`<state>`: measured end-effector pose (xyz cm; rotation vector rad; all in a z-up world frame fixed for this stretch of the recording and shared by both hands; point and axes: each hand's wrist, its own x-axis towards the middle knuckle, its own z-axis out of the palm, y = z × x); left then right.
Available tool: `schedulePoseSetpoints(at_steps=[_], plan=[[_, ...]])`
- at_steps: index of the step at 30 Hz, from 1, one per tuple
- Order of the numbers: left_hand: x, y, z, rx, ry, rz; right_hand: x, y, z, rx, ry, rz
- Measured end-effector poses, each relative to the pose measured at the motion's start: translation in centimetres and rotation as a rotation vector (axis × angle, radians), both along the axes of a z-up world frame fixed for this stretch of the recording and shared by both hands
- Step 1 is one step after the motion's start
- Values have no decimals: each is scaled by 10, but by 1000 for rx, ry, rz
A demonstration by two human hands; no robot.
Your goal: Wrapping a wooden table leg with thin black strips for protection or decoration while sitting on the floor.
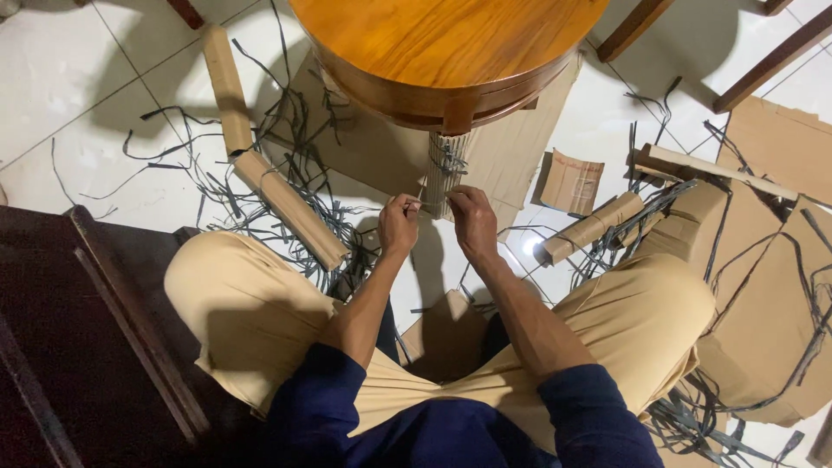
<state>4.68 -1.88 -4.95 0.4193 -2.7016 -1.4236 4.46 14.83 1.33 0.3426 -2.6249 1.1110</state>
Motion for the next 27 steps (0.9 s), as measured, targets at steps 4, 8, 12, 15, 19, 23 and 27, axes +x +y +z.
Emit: schedulePoseSetpoints(at_steps=[4, 8, 12, 15, 19, 23, 27], plan=[[13, 11, 22, -30, 4, -9, -1, -1, 5, -26, 21, 26], [23, 20, 38, -34, 51, -72, -9, 0, -6, -85, -1, 12], [27, 26, 58, -88, 69, -129, -10, -3, -4, -48, -14, 6], [28, 26, 59, -109, 95, -185, -9, -7, 6, -86, -7, 69], [31, 30, 68, -180, 107, -219, -10, -9, 8, -86, -17, 117], [31, 28, 75, -151, 120, -240, -10, -8, 6, -46, -8, 174], [28, 28, 78, -136, 187, -208, -7, -7, 24, -9, 18, 211]])
